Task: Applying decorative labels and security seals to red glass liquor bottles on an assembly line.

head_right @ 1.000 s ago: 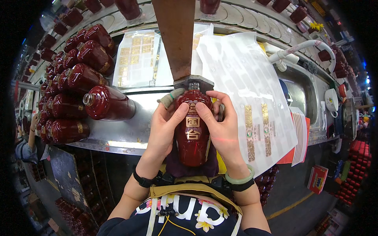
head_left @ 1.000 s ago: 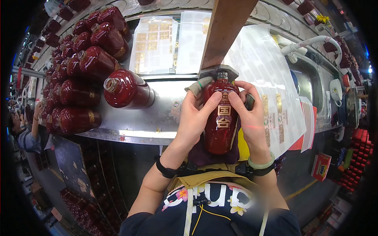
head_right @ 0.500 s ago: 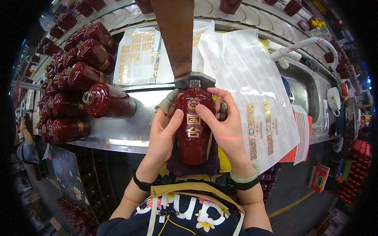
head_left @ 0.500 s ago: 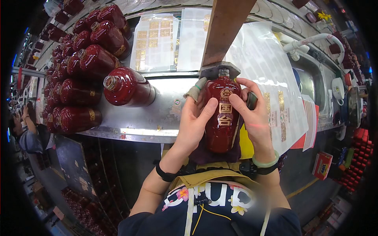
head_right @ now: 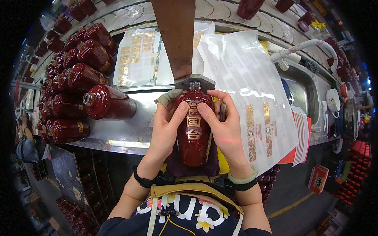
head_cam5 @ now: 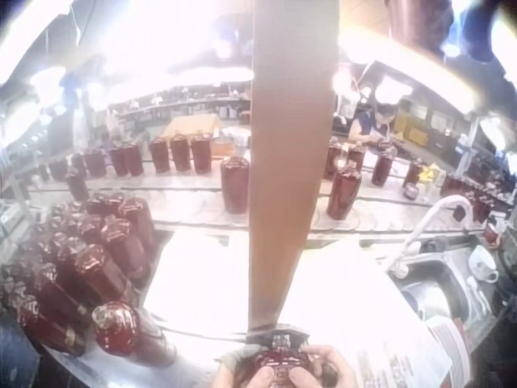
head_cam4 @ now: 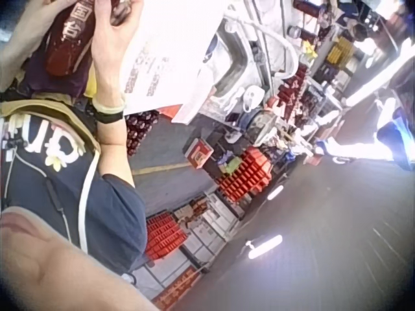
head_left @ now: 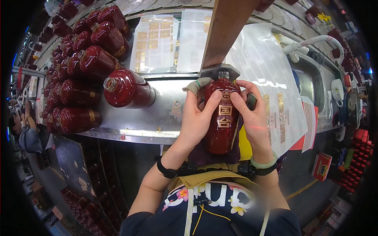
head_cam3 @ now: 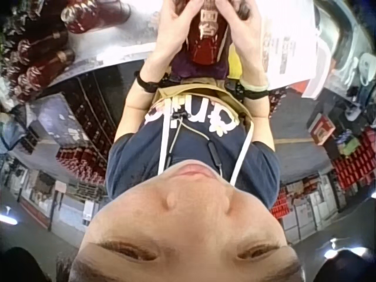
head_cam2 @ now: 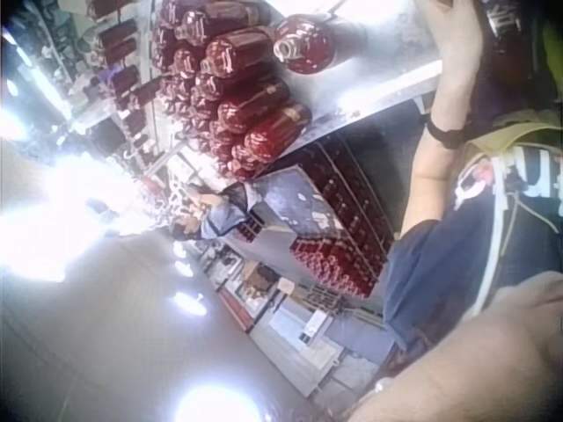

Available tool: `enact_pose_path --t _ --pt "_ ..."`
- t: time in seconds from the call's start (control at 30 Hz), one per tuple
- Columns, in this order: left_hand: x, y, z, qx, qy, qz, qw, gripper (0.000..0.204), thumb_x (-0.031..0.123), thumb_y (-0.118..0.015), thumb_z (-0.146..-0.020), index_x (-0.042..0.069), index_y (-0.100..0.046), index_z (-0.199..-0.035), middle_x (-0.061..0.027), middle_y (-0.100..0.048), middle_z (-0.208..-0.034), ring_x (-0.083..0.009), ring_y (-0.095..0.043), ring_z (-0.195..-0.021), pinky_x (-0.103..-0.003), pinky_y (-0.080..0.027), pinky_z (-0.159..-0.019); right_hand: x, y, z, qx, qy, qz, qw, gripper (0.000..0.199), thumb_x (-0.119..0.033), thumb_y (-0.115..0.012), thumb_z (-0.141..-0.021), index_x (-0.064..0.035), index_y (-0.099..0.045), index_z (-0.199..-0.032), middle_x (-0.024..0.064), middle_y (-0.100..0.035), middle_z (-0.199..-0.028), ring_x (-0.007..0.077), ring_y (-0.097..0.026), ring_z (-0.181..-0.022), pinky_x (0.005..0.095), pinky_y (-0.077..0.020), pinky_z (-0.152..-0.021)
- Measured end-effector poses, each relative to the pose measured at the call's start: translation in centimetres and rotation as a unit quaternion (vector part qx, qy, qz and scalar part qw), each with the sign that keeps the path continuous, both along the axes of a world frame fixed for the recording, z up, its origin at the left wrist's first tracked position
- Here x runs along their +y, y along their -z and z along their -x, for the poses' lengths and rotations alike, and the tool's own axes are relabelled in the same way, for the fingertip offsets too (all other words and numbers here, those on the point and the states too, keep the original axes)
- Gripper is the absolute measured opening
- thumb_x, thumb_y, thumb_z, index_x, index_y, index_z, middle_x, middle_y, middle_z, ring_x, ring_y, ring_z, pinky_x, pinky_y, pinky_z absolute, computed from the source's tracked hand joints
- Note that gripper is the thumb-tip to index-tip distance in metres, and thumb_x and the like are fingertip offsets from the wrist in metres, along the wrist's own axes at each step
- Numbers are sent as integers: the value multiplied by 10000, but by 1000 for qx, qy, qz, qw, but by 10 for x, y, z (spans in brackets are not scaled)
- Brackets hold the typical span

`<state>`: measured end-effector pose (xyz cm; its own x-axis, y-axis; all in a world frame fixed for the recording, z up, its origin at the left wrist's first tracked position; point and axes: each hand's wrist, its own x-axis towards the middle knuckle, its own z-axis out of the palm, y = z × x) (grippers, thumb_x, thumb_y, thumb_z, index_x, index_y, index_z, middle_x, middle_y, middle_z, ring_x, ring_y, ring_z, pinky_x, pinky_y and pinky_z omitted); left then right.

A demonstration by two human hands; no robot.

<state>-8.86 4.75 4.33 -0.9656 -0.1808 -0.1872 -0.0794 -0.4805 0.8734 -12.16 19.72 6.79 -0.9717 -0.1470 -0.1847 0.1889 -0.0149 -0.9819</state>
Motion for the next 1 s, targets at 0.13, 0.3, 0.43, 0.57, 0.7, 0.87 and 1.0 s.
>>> enact_pose_path --t 0.13,0.3,0.43,0.57,0.7,0.87,1.0 --pt "-1 0 0 5 9 -3 1000 496 187 -683 -1044 -16 -434 -1423 -168 -597 -1337 -196 -608 -1223 -338 -522 -1031 -2 0 0 1 5 -8 1000 382 -142 -770 -978 -6 -611 -1298 -91 -388 -842 0 -395 -741 158 -317 -642" --pt "-1 -1 1 10 27 12 1000 498 205 -678 -1048 -11 -421 -1416 -161 -607 -1321 -189 -619 -1196 -337 -532 -1009 -2 -3 0 -2 4 -3 1000 383 -147 -765 -982 -4 -608 -1301 -88 -390 -850 -1 -394 -742 156 -321 -642" --pt "0 -1 1 10 35 1 999 485 208 -668 -1055 -6 -418 -1411 -155 -613 -1310 -179 -627 -1174 -327 -535 -992 -1 -1 -1 0 2 2 1000 387 -154 -762 -985 1 -604 -1303 -88 -394 -860 -2 -393 -744 155 -323 -644" --pt "0 -2 1 3 31 -2 1000 471 207 -656 -1061 -5 -420 -1409 -152 -622 -1295 -170 -631 -1158 -322 -535 -984 0 0 0 -2 0 -2 1000 395 -153 -762 -985 4 -601 -1310 -89 -392 -858 -3 -390 -746 155 -314 -640" --pt "1 0 2 14 33 11 999 466 206 -647 -1065 -7 -417 -1410 -150 -628 -1286 -166 -629 -1155 -320 -533 -981 -4 -2 1 -9 4 -13 1000 394 -148 -774 -975 0 -601 -1296 -100 -396 -821 -9 -374 -715 154 -301 -616" --pt "2 0 2 23 30 9 999 457 201 -644 -1067 -9 -420 -1405 -147 -628 -1285 -161 -626 -1153 -311 -529 -975 -7 -3 1 6 11 -11 1000 383 -136 -781 -966 -4 -601 -1277 -107 -424 -794 -21 -372 -688 155 -295 -592" --pt "-1 3 3 30 30 20 999 456 193 -647 -1065 -7 -421 -1407 -144 -624 -1295 -164 -627 -1155 -313 -532 -975 -6 -3 2 3 -1 -4 1000 405 -126 -765 -977 2 -586 -1317 -83 -463 -824 7 -425 -727 170 -366 -650"
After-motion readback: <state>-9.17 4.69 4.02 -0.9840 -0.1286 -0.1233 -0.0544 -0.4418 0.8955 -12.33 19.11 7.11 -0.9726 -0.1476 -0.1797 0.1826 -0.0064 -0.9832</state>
